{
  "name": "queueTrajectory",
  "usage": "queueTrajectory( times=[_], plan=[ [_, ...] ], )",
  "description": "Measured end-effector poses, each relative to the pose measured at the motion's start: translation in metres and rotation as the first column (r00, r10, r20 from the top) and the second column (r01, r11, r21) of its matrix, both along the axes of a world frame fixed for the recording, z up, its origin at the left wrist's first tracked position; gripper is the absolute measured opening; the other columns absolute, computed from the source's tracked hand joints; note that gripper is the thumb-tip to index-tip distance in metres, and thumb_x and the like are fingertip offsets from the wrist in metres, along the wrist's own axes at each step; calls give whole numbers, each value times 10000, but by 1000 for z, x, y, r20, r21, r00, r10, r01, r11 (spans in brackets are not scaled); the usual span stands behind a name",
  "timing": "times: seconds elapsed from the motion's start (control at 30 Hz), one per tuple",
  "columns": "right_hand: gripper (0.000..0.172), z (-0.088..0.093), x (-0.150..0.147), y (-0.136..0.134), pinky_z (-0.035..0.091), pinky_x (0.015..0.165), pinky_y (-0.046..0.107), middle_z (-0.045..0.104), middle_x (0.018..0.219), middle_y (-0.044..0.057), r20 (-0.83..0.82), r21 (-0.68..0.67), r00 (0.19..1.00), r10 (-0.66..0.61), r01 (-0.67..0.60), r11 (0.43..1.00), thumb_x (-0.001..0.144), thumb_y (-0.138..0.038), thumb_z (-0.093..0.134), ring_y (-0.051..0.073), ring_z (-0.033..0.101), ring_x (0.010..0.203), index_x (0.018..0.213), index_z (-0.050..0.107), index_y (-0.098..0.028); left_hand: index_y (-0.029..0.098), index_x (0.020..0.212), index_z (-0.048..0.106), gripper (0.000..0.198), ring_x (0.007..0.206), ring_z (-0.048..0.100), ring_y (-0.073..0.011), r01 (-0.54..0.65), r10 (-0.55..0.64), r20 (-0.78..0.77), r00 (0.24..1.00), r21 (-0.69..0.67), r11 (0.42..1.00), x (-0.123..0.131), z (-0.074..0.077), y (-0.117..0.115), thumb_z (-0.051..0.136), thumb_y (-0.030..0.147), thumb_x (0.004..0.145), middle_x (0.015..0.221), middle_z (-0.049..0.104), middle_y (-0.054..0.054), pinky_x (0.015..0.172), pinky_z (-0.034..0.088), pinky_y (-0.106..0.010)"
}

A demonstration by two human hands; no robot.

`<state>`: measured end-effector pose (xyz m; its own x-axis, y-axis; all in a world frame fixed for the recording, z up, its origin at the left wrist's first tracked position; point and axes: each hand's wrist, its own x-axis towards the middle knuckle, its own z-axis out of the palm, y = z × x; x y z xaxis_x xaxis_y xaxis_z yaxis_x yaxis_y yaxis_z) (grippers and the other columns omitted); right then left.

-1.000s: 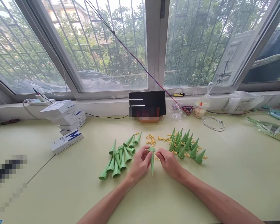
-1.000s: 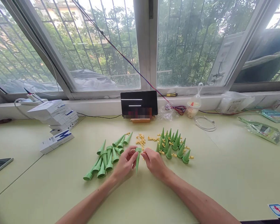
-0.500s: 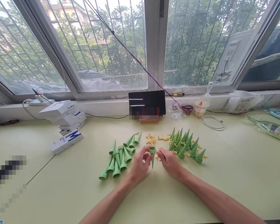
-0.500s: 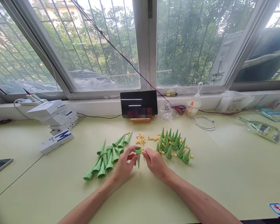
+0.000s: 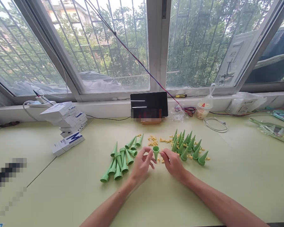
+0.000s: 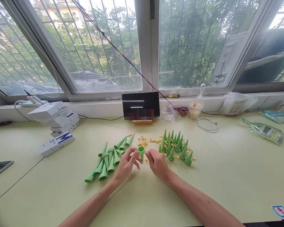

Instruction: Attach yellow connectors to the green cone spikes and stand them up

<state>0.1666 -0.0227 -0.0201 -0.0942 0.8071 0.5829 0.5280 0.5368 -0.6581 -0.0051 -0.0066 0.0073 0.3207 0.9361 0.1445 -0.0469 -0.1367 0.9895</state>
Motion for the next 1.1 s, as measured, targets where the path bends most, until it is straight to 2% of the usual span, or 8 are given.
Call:
queueTrajectory(
  times=[0.2,0.33,0.43,0.57,0.67,0.8,1.1],
  plan=[
    [339,-5,-2,1,353,559,234,503,654,-9,44,14,999,26,-27,1000,1035,-324,342,122,421,559,757,494,-204,146,598,523,541,470,556,-124,43,-45,-17,999,-105,994,-2,-3,3,484,598,893,537,535,-12,445,458,-237],
    [337,-3,-3,-1,367,570,243,523,675,0,66,15,996,64,-65,998,1039,-317,327,130,443,581,765,493,-210,142,524,536,637,427,536,-132,76,-70,34,997,-193,978,-2,-1,1,421,645,896,468,501,-17,433,427,-243],
    [328,-2,-2,-2,375,584,249,537,698,7,81,14,992,99,-100,995,1040,-313,327,134,458,602,780,499,-211,144,502,537,671,415,527,-130,95,-83,55,995,-278,956,-1,1,1,394,672,890,461,527,-35,435,427,-244],
    [321,0,-1,-2,372,582,251,542,707,10,92,7,988,124,-125,992,1041,-318,326,135,464,604,801,510,-210,145,483,525,634,411,524,-125,122,-95,95,991,-348,929,-1,0,3,477,650,863,456,527,-31,416,411,-232],
    [319,-1,1,-1,369,584,249,535,702,6,88,13,988,129,-131,991,1040,-315,326,135,462,607,801,508,-210,125,518,572,599,430,546,-128,160,-125,116,985,-372,914,-3,-3,5,513,611,863,492,568,-49,430,425,-232],
    [323,-2,2,0,355,571,249,518,682,-1,86,12,989,123,-124,992,1038,-313,332,133,440,593,778,493,-211,100,585,619,572,473,588,-142,201,-156,149,977,-366,909,-4,-4,5,520,584,874,556,607,-69,452,442,-234],
    [342,-2,4,0,365,569,248,550,672,2,73,-37,988,139,-137,990,1038,-329,336,131,466,581,766,506,-209,95,661,630,493,470,595,-137,143,-118,96,988,-316,938,-6,-2,7,597,555,835,651,657,-89,449,445,-236]
  ],
)
